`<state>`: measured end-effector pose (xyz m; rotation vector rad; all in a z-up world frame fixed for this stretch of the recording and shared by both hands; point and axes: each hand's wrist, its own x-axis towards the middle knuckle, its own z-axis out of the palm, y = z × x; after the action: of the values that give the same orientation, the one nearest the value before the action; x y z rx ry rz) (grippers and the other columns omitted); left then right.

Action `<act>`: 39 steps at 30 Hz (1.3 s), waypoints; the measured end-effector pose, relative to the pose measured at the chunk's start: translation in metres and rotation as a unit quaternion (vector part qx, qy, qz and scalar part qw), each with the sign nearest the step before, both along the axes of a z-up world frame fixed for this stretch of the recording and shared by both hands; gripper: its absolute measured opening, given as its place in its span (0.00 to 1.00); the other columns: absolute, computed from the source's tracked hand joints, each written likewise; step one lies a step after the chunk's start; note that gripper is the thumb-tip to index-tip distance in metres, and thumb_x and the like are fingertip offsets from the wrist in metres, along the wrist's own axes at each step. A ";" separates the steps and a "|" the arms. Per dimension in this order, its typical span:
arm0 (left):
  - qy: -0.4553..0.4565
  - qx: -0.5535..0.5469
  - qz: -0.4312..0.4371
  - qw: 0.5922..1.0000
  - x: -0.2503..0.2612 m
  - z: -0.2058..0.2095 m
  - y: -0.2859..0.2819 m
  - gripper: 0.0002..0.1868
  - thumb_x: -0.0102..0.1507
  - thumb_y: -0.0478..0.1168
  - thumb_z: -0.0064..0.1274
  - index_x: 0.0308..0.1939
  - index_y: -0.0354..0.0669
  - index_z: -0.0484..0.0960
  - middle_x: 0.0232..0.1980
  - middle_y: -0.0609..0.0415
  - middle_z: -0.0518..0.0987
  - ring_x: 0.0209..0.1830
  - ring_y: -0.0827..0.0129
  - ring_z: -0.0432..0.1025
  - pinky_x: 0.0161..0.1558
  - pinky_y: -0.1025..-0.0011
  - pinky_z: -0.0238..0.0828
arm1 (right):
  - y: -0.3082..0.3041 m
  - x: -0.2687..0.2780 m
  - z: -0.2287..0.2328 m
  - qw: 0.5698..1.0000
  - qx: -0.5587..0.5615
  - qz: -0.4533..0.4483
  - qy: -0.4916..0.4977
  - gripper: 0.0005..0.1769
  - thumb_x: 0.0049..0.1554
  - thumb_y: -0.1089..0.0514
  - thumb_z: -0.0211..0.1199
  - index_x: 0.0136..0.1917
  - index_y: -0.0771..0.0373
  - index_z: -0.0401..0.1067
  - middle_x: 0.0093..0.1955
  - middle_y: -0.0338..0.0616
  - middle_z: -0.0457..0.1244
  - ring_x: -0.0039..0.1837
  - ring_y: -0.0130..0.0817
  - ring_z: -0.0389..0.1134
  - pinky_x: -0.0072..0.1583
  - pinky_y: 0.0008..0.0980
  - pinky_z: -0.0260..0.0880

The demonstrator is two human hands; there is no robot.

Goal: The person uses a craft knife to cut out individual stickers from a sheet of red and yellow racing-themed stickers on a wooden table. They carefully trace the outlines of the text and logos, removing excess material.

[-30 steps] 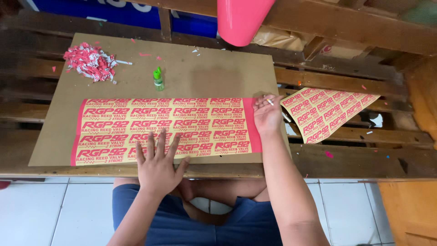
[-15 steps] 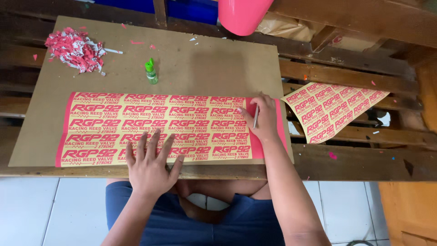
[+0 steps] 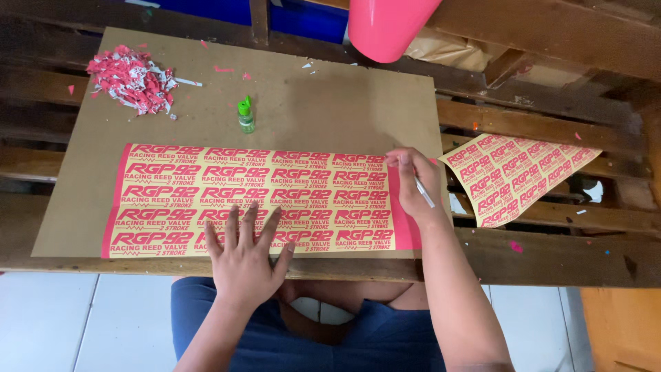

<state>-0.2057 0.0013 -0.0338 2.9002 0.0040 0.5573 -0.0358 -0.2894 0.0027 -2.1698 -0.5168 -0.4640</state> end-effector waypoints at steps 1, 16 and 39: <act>-0.029 0.007 0.001 1.000 0.001 0.006 0.000 0.32 0.64 0.67 0.43 0.70 0.66 0.75 0.69 0.51 0.74 0.73 0.46 0.65 0.70 0.33 0.47 | 0.010 0.006 0.001 0.987 0.108 0.002 0.117 0.17 0.71 0.52 0.44 0.54 0.59 0.73 0.46 0.46 0.69 0.49 0.38 0.72 0.53 0.33 0.72; 0.272 -0.007 -0.121 0.955 0.196 0.010 -0.024 0.25 0.63 0.65 0.51 0.38 0.48 0.86 0.31 0.54 0.79 0.37 0.53 0.81 0.33 0.52 0.77 | -0.013 0.061 -0.099 0.870 0.444 0.034 0.214 0.09 0.59 0.63 0.54 0.54 0.63 0.63 0.32 0.56 0.64 0.35 0.38 0.70 0.40 0.28 0.68; 0.353 -0.070 -0.125 0.925 0.210 0.023 -0.012 0.24 0.62 0.60 0.55 0.43 0.43 0.87 0.35 0.48 0.84 0.40 0.48 0.82 0.36 0.54 0.78 | 0.053 0.048 -0.079 0.960 0.204 0.027 0.189 0.09 0.48 0.79 0.60 0.30 0.73 0.70 0.27 0.56 0.66 0.25 0.33 0.68 0.26 0.30 0.74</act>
<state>0.0044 -0.0103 -0.0112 2.7266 -0.2100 -0.5178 0.0123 -0.2366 -0.0767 -1.7791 -0.2403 -0.1030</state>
